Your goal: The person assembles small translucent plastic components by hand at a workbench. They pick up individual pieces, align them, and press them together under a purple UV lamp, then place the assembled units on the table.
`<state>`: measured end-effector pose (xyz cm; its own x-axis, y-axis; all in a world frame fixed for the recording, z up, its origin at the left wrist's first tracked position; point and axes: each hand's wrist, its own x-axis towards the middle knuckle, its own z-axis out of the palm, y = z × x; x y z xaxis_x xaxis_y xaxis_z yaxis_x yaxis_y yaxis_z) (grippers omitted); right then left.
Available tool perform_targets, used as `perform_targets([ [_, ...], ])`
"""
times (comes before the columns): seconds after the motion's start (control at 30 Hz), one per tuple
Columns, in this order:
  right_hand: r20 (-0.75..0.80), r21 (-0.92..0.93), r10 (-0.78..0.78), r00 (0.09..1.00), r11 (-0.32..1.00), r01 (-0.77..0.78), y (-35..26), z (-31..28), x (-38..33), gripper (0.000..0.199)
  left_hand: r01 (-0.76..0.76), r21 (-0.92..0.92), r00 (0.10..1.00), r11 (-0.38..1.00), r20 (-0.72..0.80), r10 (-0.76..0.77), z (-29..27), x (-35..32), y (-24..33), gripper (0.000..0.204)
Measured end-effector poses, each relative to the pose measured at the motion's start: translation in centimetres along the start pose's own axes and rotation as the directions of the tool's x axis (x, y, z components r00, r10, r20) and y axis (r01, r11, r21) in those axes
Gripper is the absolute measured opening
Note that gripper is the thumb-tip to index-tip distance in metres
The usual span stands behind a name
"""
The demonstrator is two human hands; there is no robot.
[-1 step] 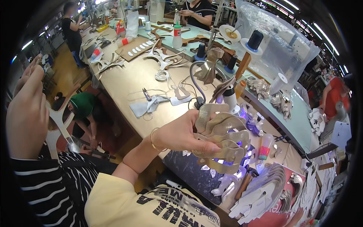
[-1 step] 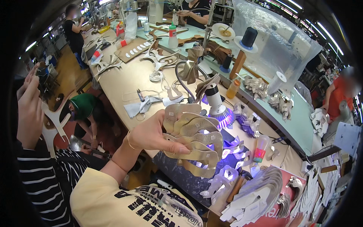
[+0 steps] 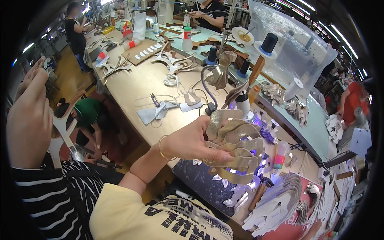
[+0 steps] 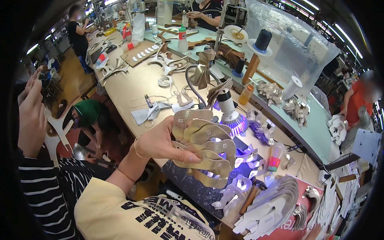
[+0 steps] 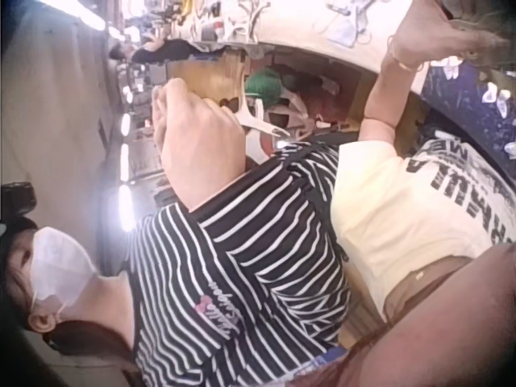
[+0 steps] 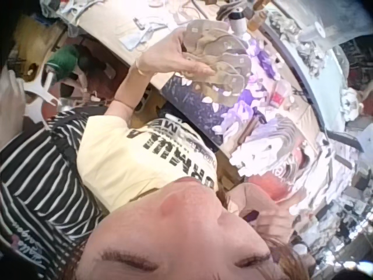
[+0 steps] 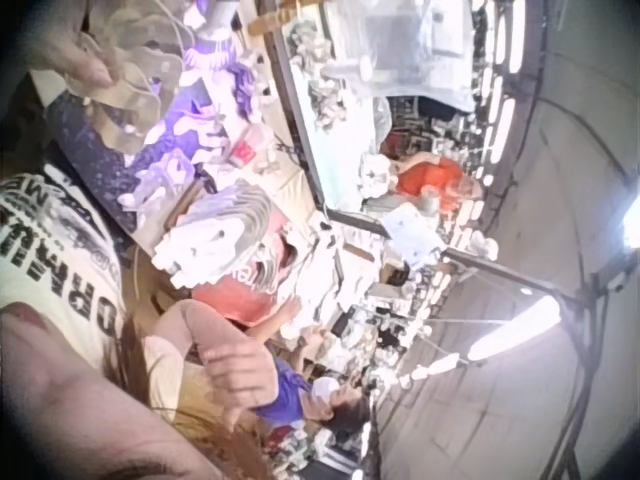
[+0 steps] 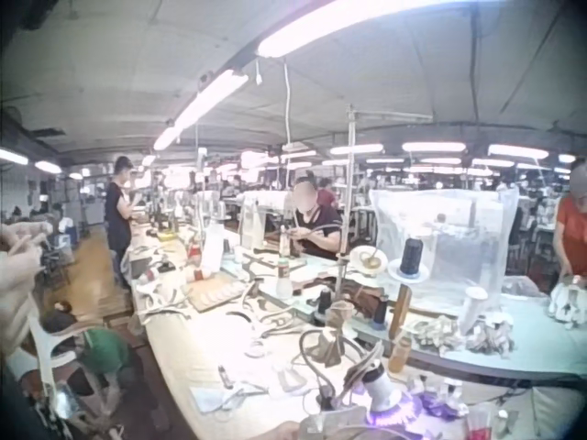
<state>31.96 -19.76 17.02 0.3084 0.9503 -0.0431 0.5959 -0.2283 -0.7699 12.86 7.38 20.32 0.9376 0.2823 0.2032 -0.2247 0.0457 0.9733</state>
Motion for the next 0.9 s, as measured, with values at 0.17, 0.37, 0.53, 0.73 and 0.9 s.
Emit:
perform_targets([
  [0.17,-0.342,-0.363,-0.547,0.764,0.827,0.429,-8.9,-4.8,2.0,0.029,-0.06,-0.069,0.998,0.996,0.002,0.06,0.2,-1.2,1.2,0.053],
  [0.37,-0.294,-0.057,-0.578,0.762,0.806,0.589,-14.2,-2.9,10.5,0.026,-0.07,-0.045,0.997,0.997,-0.017,0.069,0.4,-2.2,2.3,0.063],
  [0.53,-0.055,0.084,-0.474,0.879,0.875,0.477,-16.8,-2.0,12.0,0.019,-0.148,-0.052,0.989,0.988,-0.011,0.148,0.1,-3.2,2.3,0.05],
  [0.73,0.005,0.087,-0.469,0.883,0.88,0.467,-16.8,-1.7,13.1,0.018,-0.147,-0.108,0.988,0.983,-0.065,0.14,-0.1,-3.6,2.5,0.053],
  [0.9,0.021,0.128,-0.462,0.886,0.881,0.456,-17.1,-1.5,13.4,0.02,-0.181,-0.12,0.983,0.976,-0.059,0.175,-0.1,-3.5,2.6,0.057],
])
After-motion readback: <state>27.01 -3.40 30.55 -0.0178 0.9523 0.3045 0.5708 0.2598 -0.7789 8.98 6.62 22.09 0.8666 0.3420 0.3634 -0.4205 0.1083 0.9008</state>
